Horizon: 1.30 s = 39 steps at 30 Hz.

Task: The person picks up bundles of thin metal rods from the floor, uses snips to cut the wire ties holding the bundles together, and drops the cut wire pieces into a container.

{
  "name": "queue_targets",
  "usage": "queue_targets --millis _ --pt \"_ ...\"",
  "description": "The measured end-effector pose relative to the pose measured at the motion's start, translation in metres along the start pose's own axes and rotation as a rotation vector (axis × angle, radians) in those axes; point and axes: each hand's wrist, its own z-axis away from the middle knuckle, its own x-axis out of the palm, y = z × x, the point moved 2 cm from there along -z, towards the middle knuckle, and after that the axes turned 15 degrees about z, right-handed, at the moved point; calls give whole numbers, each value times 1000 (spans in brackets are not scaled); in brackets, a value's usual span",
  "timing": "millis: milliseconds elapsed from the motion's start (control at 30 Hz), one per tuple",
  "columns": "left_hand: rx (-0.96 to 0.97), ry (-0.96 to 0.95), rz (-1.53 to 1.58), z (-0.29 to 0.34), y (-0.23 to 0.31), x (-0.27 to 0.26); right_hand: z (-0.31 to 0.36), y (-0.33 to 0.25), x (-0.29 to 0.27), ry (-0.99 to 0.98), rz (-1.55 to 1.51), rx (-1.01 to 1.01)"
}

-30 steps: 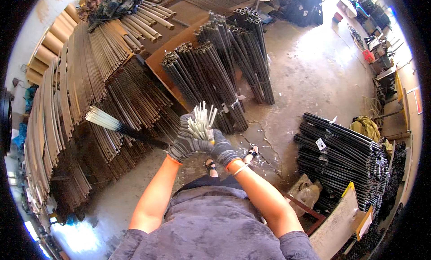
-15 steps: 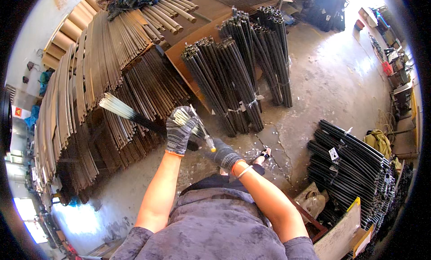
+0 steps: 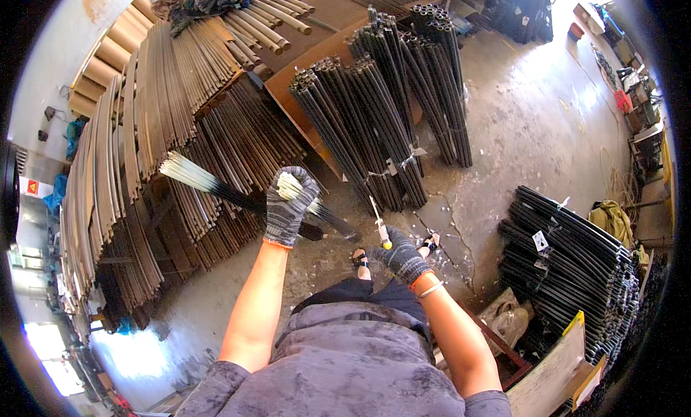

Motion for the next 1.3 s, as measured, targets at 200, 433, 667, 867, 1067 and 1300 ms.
queue_targets --millis 200,433,667,867,1067,1300 --pt "-52 -191 256 4 0 8 35 -58 -41 245 51 -312" --pt "-127 -464 141 1 13 15 62 -113 -74 336 439 -455" --pt "-190 -486 255 -1 5 17 64 -112 -78 402 530 -414" --pt "-98 -388 55 0 3 18 64 -111 -76 365 434 -418" --pt "-97 -378 123 0 -8 13 67 -104 -66 -231 -582 -269" --pt "-323 -463 274 3 22 23 19 -33 -34 -525 -926 -109"
